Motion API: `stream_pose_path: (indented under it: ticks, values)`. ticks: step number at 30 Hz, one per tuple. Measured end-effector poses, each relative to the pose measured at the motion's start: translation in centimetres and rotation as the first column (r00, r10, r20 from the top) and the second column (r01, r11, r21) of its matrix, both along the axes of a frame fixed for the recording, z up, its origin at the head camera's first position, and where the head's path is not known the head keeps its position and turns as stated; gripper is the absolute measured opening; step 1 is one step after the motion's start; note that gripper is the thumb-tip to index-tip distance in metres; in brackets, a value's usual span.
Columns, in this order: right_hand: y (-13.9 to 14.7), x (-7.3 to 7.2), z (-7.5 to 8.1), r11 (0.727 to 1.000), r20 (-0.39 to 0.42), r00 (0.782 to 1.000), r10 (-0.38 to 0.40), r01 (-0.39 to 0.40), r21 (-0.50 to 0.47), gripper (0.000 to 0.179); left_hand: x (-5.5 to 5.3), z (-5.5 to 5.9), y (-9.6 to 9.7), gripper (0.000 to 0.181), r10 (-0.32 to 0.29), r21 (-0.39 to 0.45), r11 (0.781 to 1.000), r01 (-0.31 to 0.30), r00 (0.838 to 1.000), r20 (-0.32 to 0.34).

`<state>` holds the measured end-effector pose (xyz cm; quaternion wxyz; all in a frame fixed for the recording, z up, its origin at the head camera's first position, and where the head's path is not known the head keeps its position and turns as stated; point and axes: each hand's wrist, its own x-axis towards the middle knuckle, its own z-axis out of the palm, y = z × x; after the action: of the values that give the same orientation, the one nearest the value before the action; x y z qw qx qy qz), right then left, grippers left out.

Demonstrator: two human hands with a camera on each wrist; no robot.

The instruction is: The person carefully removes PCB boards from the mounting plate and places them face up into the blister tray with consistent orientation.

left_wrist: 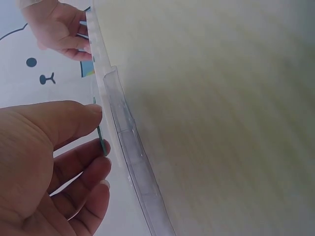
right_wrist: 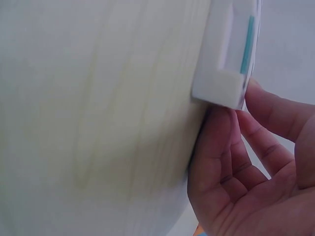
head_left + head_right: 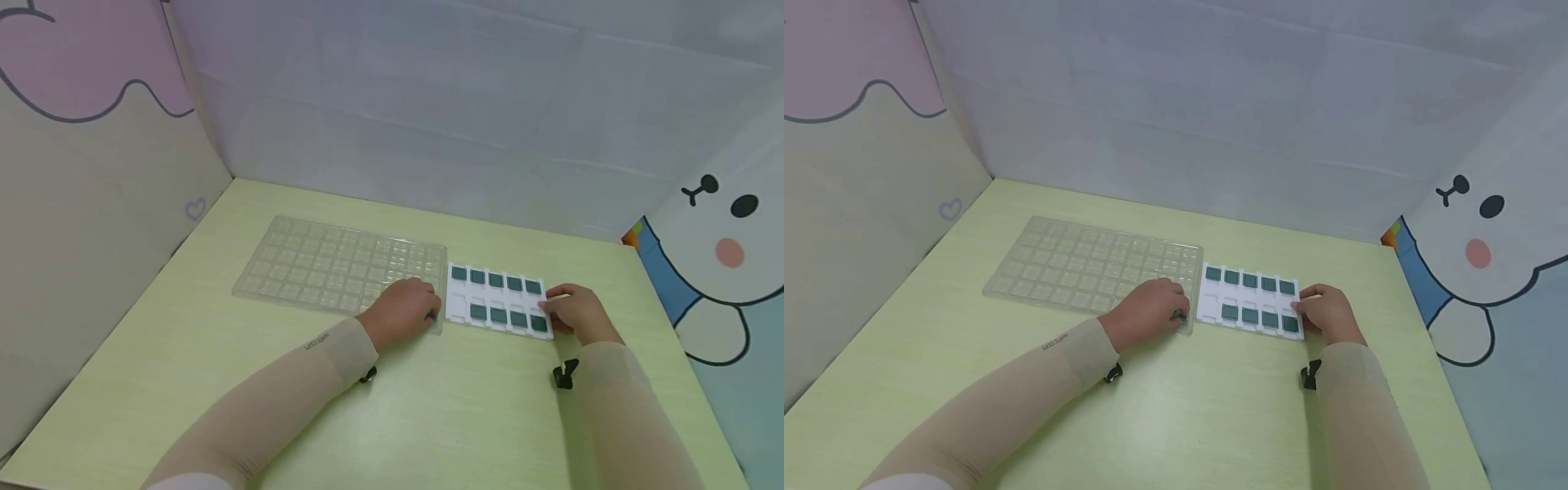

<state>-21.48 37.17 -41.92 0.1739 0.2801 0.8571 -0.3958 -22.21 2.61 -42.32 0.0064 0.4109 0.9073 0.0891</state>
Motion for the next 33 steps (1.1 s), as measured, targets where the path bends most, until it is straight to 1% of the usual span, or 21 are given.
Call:
stream_pose_path:
  ticks: [6,11,18,27,33]
  values:
    - [0.00,-0.12,-0.03,1.000,-0.005,1.000,0.005,-0.005,0.003,0.050,-0.17,-0.15,0.05,0.006,-0.013,-0.007,1.000,0.013,1.000,-0.028]
    - [-0.02,-0.13,0.13,1.000,-0.008,1.000,0.021,-0.021,0.000,0.051,-0.19,-0.04,0.18,0.006,-0.014,-0.031,0.999,0.013,0.999,-0.030]
    - [-0.01,-0.04,0.11,1.000,0.008,1.000,0.009,-0.009,-0.005,0.052,-0.28,-0.31,0.36,0.008,-0.024,-0.061,0.998,0.022,0.999,-0.044]
    - [-0.08,-0.07,0.03,1.000,0.013,1.000,0.005,-0.005,0.004,0.053,-0.27,-0.31,0.54,0.007,-0.016,-0.111,0.994,0.010,0.999,-0.050]
    - [-0.09,-0.05,0.15,1.000,0.007,1.000,0.008,-0.008,-0.006,0.052,-0.22,-0.23,0.66,0.005,-0.013,-0.142,0.990,0.005,0.999,-0.051]
